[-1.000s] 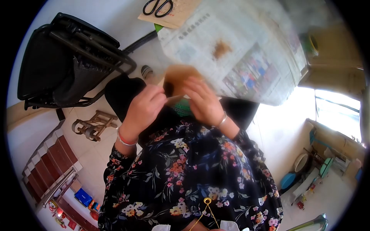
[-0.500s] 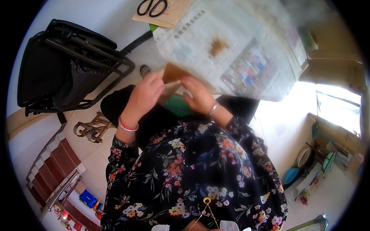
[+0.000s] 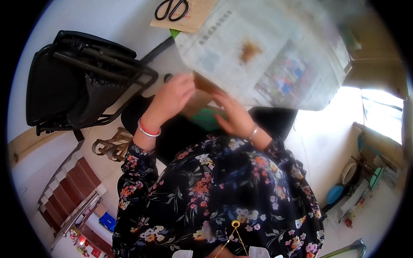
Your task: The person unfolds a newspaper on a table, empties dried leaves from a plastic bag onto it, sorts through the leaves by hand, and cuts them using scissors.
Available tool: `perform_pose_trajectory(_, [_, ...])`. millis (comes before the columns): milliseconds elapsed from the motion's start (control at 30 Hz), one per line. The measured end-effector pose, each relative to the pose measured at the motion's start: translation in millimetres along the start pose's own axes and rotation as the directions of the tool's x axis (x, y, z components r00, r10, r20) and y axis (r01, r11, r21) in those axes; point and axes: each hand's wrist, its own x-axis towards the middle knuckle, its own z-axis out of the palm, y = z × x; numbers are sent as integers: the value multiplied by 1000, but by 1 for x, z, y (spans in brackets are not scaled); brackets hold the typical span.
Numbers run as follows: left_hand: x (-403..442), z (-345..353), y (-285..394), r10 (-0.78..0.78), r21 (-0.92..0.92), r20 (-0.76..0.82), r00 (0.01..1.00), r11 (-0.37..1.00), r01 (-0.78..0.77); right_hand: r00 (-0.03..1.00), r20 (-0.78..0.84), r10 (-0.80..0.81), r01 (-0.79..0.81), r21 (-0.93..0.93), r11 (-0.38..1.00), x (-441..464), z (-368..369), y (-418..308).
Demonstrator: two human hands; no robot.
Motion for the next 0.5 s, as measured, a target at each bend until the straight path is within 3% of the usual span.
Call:
perform_pose_trajectory(200, [5,11,19,-1,-33,-81,997,999,-2,980,-66,-187,179,-110,978,-11,-23,-27])
perform_pose_trajectory(300, [2,12,18,-10,-48,-90,996,999,5,985,-31,-169,168,-45,985,-24,-26,-31])
perform_pose_trajectory(400, [0,13,21,-16,-87,-116,993,996,6,998,40,-56,42,280,959,-27,-49,-52])
perform_pose_trajectory(433, [-1,15,21,-20,-91,-112,994,996,10,998,25,65,-69,352,933,-24,-64,-67])
perform_pose_trajectory(467, [-2,18,21,-22,-96,-109,994,995,11,999,-47,13,3,313,950,-18,-79,-71])
perform_pose_trajectory(500, [-3,20,20,-21,-102,-106,994,995,10,987,-86,136,-100,331,938,-17,-90,-71])
